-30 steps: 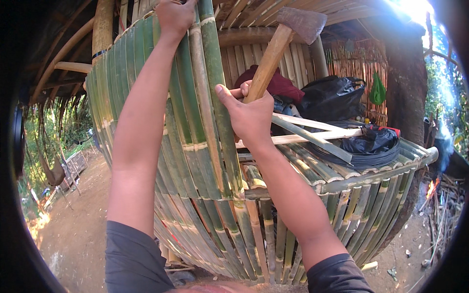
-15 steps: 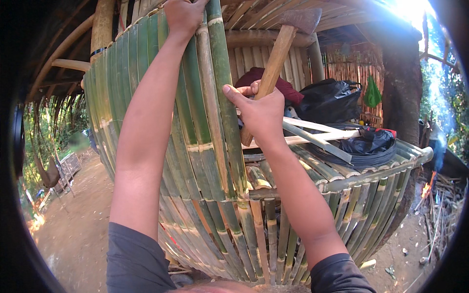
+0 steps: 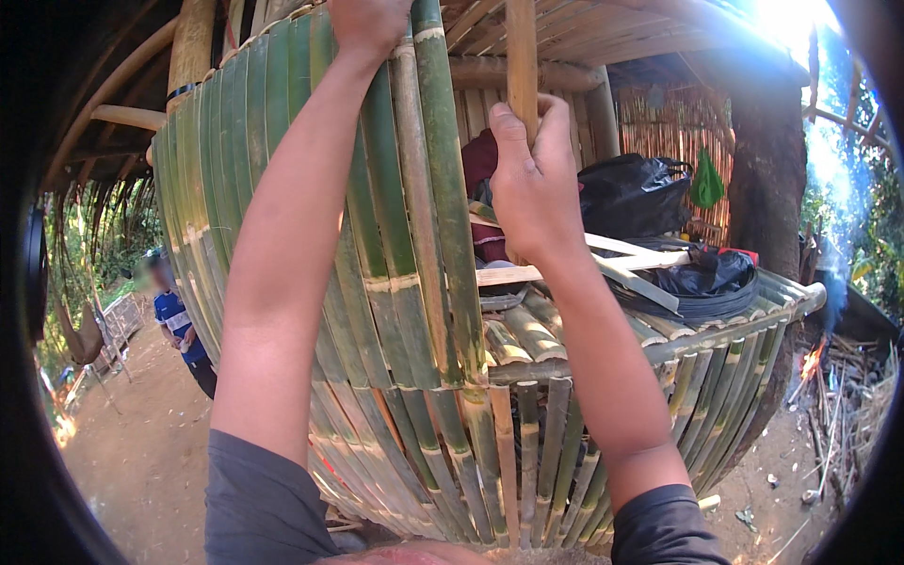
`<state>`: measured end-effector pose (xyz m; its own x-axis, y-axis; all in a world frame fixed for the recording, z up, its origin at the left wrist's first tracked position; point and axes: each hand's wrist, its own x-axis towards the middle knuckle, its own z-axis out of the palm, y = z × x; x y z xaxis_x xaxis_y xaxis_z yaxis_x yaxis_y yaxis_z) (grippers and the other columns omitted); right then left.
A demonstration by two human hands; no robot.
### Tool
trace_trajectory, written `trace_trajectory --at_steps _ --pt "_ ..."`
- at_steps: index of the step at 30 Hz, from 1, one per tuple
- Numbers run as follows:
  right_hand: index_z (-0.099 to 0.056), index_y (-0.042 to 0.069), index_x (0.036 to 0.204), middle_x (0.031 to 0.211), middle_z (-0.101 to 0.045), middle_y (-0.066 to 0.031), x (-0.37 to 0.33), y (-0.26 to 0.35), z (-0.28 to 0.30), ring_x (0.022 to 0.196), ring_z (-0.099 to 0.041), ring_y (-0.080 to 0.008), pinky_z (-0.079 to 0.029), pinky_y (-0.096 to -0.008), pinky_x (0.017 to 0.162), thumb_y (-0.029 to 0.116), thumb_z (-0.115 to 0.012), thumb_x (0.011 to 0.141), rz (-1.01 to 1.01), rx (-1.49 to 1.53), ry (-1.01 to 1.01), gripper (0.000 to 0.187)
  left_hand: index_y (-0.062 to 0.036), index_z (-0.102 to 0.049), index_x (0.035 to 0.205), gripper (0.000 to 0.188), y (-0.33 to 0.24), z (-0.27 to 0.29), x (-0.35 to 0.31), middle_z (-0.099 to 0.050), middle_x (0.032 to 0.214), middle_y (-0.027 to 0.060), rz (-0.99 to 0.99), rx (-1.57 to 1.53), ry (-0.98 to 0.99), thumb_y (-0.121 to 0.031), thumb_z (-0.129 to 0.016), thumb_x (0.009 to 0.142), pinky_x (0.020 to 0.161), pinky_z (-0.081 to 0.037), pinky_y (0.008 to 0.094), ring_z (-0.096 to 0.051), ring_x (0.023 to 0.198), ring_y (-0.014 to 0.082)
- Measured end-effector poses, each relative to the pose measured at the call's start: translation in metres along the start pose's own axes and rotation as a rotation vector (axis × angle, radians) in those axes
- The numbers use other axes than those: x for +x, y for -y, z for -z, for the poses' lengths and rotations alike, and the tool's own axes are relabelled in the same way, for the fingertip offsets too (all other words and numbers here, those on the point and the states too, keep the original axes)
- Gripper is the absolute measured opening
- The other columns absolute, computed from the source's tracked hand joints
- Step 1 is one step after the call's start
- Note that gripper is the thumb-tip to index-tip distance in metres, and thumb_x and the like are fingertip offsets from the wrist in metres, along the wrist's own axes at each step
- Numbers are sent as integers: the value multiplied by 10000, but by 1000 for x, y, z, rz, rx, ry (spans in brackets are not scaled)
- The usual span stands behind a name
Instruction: The person constructs a bamboo structure by fitting split bamboo poles into a vertical frame and securing them with a hammer. They also sit on the ground to process bamboo strips using a knife and a wooden block.
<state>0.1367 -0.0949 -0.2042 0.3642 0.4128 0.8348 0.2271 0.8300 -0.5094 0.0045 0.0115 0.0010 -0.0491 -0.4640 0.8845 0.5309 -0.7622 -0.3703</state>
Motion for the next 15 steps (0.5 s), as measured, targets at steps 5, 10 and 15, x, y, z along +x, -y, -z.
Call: trace_trajectory --at_steps 5,10,15 --pt "-486 -23 1176 875 -649 -181 12 13 -6 769 -630 -323 -497 -436 746 295 -545 1065 276 -248 62 342 -98 -808 911 133 8 1 -1 -702 856 68 -24 -4 12 -198 -781 828 840 -502 402 -625 912 279" --pt "-466 -42 1122 859 -653 -272 27 28 -15 791 -644 -471 -495 -516 699 253 -526 1071 408 -433 83 305 -88 -803 891 133 6 -1 -3 -698 850 71 -20 -25 -14 -205 -783 832 834 -499 400 -621 905 277" --pt "-449 -49 1049 895 -649 -330 55 9 -21 833 -613 -560 -477 -592 689 221 -489 1075 651 -629 -35 274 -83 -803 886 120 -1 4 0 -692 833 74 -20 4 -11 -188 -780 833 823 -498 401 -617 890 275"
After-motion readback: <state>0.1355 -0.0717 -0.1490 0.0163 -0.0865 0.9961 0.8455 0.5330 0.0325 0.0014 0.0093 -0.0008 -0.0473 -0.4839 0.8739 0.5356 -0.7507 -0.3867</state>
